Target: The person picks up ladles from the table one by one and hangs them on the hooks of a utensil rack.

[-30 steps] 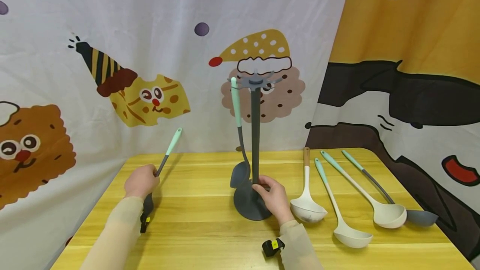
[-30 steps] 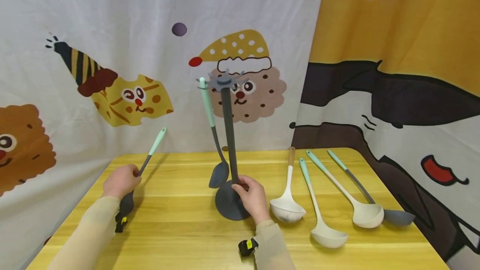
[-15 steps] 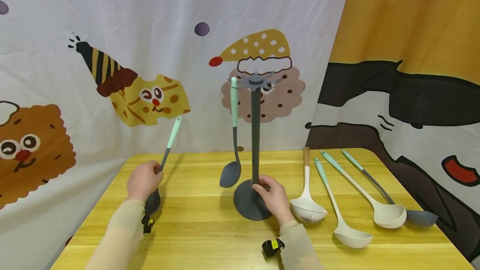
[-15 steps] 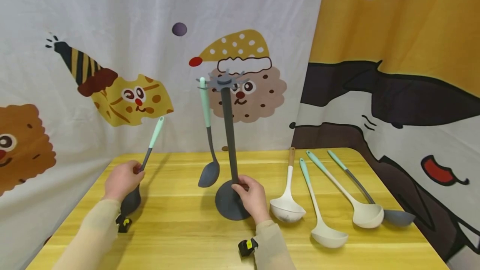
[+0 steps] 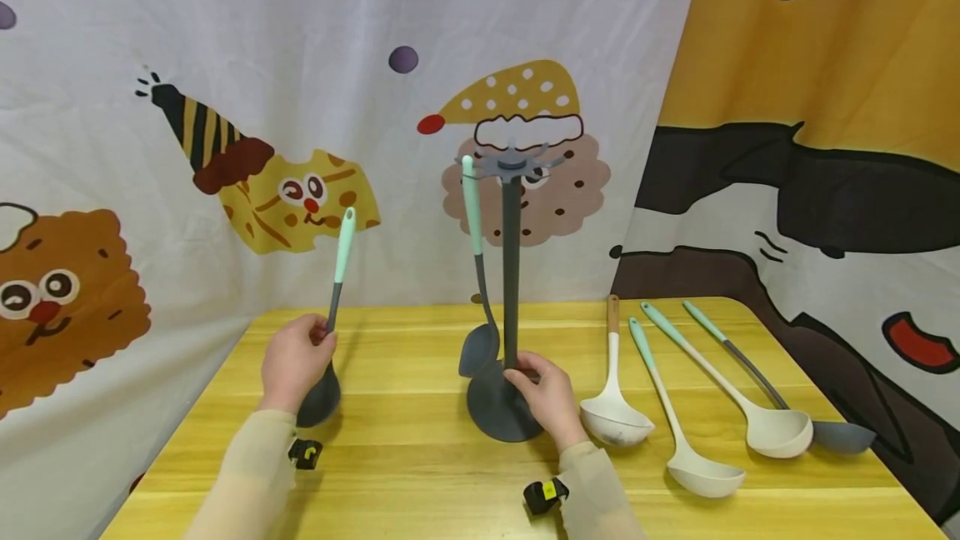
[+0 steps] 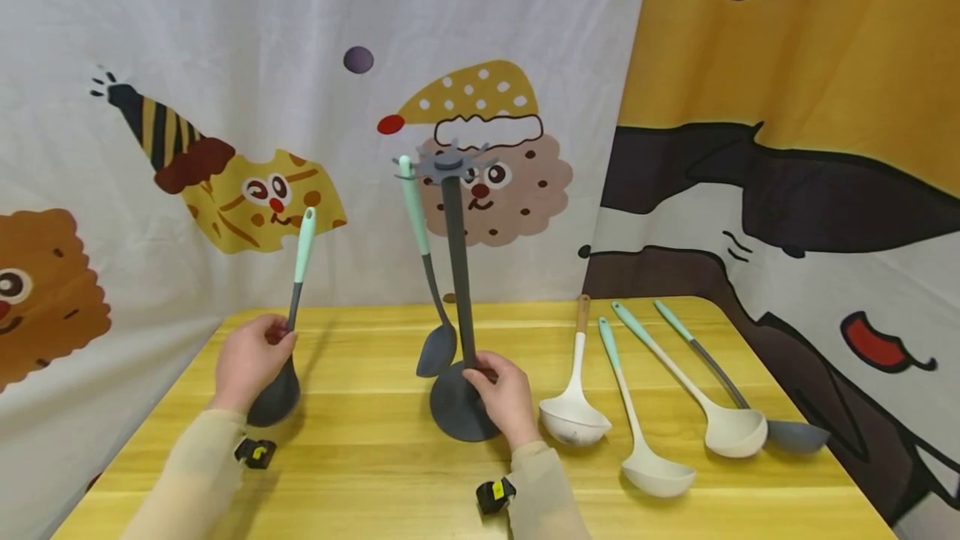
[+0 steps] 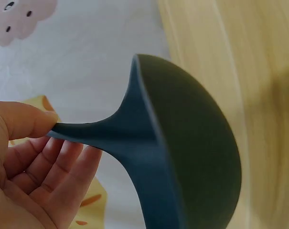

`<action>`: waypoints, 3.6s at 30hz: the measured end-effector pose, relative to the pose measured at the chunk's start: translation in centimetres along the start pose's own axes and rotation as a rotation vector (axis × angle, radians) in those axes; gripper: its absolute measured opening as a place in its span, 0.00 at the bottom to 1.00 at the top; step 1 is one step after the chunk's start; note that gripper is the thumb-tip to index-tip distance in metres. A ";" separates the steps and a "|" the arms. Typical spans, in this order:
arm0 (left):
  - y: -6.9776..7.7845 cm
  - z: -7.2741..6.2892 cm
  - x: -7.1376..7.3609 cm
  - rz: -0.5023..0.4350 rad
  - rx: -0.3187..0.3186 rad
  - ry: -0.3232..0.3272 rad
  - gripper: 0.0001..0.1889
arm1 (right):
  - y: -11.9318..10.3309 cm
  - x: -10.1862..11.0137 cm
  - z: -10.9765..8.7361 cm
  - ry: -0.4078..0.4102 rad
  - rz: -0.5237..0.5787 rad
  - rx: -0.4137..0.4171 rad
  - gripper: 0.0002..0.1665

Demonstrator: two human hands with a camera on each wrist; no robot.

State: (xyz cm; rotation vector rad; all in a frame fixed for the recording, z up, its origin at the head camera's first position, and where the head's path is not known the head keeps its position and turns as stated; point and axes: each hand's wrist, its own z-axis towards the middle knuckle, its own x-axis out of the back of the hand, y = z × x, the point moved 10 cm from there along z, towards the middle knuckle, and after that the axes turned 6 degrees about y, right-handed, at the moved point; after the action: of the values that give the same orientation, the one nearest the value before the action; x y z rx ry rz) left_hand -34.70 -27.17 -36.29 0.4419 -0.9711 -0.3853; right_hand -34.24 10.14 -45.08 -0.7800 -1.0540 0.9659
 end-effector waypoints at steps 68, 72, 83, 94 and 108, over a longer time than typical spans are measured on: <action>16.2 -4.8 5.7 -0.548 -0.397 0.263 0.11 | 0.0 0.0 0.0 0.001 -0.024 -0.003 0.11; 17.4 -5.3 5.8 -0.575 -0.452 0.265 0.12 | 0.0 0.0 0.1 -0.001 -0.025 0.001 0.11; 19.4 -5.8 4.2 -0.583 -0.481 0.182 0.11 | 0.1 -0.1 0.0 -0.003 -0.013 -0.025 0.10; 19.9 -6.0 3.6 -0.582 -0.480 0.151 0.11 | -0.1 -0.1 -0.1 0.003 -0.017 0.004 0.11; 20.5 -6.2 2.6 -0.596 -0.464 0.085 0.11 | 0.1 0.0 0.1 0.006 -0.009 -0.024 0.11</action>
State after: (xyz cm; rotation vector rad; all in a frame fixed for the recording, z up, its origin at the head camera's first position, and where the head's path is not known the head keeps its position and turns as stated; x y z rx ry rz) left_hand -25.73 -10.01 -26.87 0.3110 -0.6231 -1.0956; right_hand -34.38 10.17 -45.18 -0.7964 -1.0644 0.9443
